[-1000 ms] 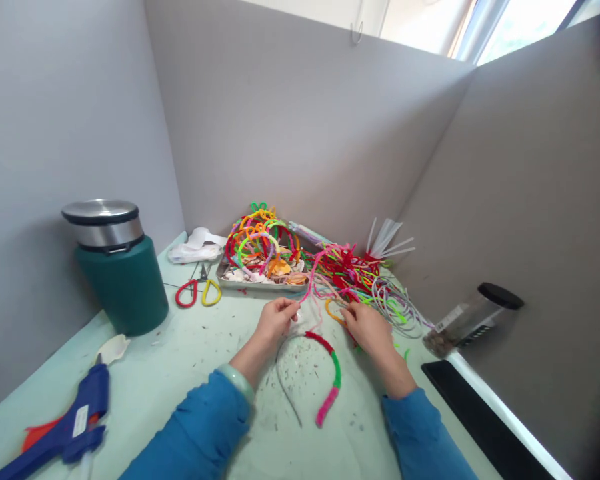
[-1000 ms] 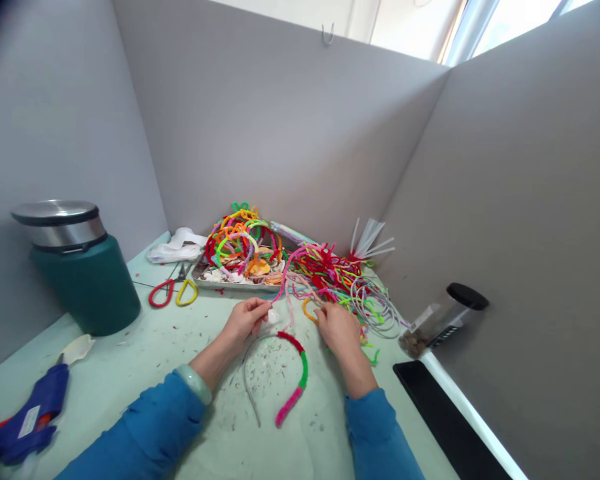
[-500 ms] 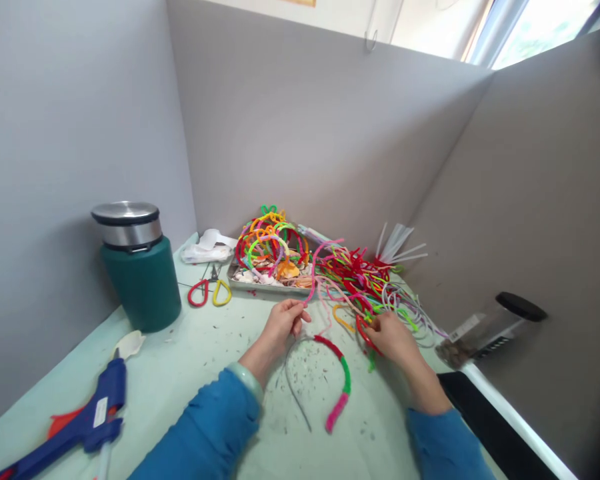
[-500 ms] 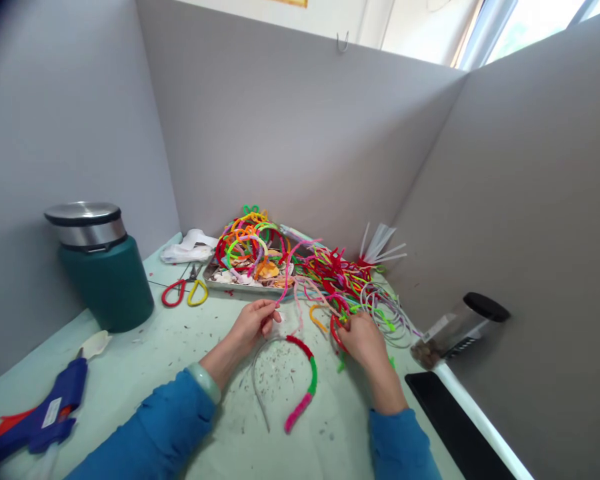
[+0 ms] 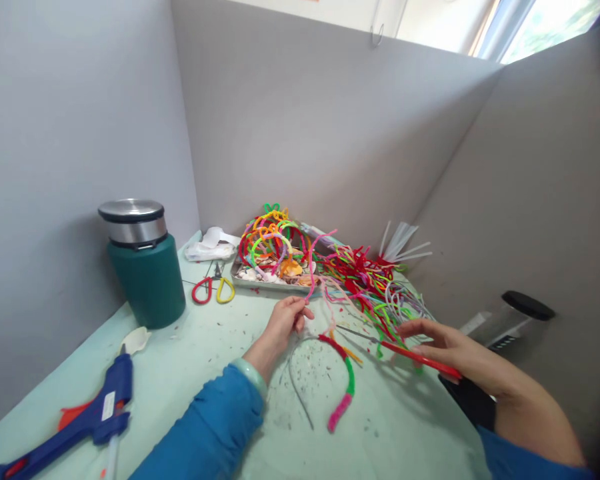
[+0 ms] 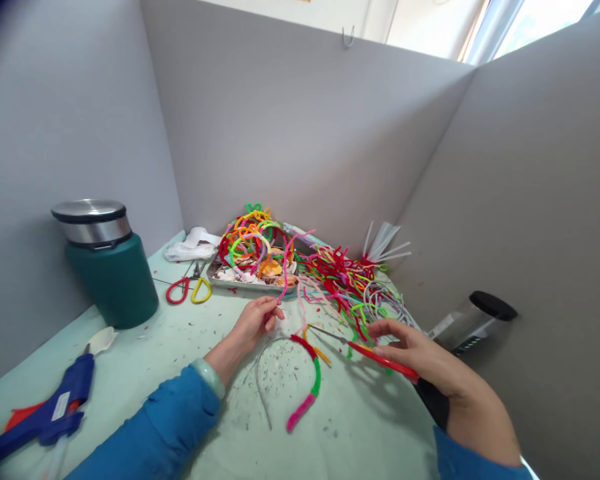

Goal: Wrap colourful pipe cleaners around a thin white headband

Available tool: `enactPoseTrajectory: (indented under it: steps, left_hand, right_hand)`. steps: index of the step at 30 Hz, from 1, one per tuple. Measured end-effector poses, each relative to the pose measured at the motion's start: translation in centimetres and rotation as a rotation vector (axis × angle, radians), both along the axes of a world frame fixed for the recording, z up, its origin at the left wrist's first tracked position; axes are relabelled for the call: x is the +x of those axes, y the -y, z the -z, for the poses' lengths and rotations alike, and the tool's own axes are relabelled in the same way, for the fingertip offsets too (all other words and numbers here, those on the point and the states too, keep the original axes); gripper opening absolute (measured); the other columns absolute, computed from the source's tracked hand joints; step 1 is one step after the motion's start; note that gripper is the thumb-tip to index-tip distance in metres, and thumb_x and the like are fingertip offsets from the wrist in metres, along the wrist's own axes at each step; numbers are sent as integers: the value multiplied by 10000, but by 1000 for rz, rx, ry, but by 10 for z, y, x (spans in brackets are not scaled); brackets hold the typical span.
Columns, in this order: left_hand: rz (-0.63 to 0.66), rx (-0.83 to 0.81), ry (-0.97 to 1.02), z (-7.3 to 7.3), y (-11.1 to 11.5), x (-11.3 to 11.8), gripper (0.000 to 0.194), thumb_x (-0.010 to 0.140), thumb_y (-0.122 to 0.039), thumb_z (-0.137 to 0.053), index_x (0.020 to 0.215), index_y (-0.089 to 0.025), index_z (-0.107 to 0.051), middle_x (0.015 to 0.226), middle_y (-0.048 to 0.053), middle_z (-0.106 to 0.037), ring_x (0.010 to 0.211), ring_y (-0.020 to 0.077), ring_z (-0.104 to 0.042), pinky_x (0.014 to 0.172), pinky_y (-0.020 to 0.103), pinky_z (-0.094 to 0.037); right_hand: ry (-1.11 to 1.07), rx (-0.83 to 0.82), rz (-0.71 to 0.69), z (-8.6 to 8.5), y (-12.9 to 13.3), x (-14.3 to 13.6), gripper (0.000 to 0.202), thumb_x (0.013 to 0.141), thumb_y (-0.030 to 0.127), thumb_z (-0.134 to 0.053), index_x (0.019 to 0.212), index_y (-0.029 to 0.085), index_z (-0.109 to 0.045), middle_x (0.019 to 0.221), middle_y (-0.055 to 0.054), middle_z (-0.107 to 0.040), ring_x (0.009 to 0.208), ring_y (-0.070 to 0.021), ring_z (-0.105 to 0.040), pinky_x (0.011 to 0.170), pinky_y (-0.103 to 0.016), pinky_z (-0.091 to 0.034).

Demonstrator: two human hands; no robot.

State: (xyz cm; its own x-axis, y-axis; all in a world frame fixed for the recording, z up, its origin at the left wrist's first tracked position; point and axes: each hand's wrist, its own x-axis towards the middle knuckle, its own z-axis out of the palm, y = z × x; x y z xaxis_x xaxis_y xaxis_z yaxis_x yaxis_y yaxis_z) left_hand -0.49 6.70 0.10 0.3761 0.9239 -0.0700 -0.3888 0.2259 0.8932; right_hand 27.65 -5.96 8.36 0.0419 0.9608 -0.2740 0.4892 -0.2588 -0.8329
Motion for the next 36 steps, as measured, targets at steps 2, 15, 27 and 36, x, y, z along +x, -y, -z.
enactPoseTrajectory:
  steps: [2,15,27,36]
  left_hand:
    - [-9,3,-6,-1,0,0,216,699,-334,-605,733,-136,-526,557,8,-614,298,34,-340,354,207,-186]
    - [-51,9,-40,-6,1,-1,222,699,-339,-608,701,-139,-513,531,-5,-594,298,35,-344,355,208,-197]
    - [-103,31,-39,-4,-2,-1,251,693,-367,-622,711,-135,-527,586,-2,-600,318,32,-363,360,202,-239]
    - [-111,55,-85,-5,0,-1,230,705,-348,-603,730,-124,-555,611,7,-611,322,29,-361,361,199,-236]
  right_hand:
    - [-46,6,42,-1,10,11,503,648,473,-689,1078,229,-599,668,-30,-616,390,-84,-445,335,-197,-305]
    - [-261,376,132,44,-37,-71,527,707,459,-614,1151,190,-522,687,-25,-589,419,-95,-434,360,-211,-320]
    - [643,681,-113,68,-36,-86,479,780,415,-563,1225,240,-532,1144,-87,-589,1027,-231,-560,830,-324,-465]
    - [803,737,-112,76,-34,-80,419,835,386,-504,1229,244,-534,1047,-89,-597,885,-211,-591,728,-298,-475]
